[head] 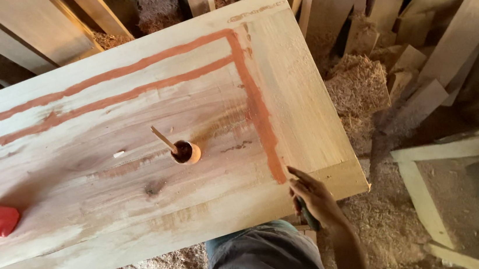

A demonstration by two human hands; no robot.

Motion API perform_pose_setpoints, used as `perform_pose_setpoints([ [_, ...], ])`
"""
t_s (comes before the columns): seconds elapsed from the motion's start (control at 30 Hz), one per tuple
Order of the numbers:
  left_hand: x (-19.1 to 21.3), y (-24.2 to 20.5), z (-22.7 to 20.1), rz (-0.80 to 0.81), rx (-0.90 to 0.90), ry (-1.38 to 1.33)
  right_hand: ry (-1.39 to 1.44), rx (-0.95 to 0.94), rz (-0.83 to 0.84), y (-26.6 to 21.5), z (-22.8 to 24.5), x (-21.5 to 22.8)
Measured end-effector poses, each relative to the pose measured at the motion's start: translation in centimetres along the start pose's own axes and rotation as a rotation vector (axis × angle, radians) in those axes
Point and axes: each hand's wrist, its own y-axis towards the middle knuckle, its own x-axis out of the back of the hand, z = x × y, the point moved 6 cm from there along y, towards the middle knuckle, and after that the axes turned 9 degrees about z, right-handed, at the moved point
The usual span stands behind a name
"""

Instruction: The person uses a putty knife to scoop reddish-brown filler from a small container and applies it into the grooves and seams of a large wooden board. They repeatedly spread the filler along the lines and edges of the board to fill imperfections.

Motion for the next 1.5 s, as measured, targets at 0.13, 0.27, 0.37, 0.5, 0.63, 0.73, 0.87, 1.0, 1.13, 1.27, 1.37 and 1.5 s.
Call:
perform_pose_setpoints([
  [0.13,0.4,-1.4,0.4,-0.041,0.039,-0.009,0.105,-0.144,-0.145,-1.2,-1.0,0.7],
  [0.27,0.6,-2.5,0.7,-0.091,0.045,-0.014,0.145,-0.140,-0.174,-1.4,-0.4,1.0],
  [0.37,0.3,-4.6,0.7,-0.151,0.052,-0.026,0.171,-0.122,-0.201,-1.3,-0.6,0.6],
  [0.5,-0.2,-6.0,0.2,-0.198,0.037,-0.031,0.263,-0.028,-0.164,-1.6,-0.6,-0.2],
  [0.63,-1.5,-7.3,0.4,-0.189,0.041,-0.042,0.266,0.002,-0.163,-3.3,-2.4,-0.7],
  [0.73,-2.1,-8.2,1.6,-0.174,0.046,-0.068,0.270,0.025,-0.208,-4.9,-4.4,-0.6],
  [0.87,-2.8,-9.2,3.6,-0.156,0.049,-0.089,0.285,0.054,-0.234,-7.4,-6.9,-0.5],
  [1.0,-4.0,-9.5,4.8,-0.115,0.061,-0.104,0.356,0.030,-0.304,-10.2,-9.3,-0.5],
  [1.13,-4.0,-7.6,5.2,-0.077,0.037,-0.083,0.378,-0.019,-0.338,-11.0,-11.2,-0.2],
  [1.27,-4.7,-5.6,4.9,-0.054,0.008,-0.016,0.299,-0.015,-0.370,-8.5,-12.2,1.6],
  [1.37,-4.7,-3.5,4.8,-0.076,-0.030,0.252,-0.040,-0.135,-0.416,-5.2,-12.6,3.0],
  [1.5,-2.2,1.8,8.8,0.017,0.286,1.184,-1.120,0.402,-0.492,-3.3,-7.9,1.6],
])
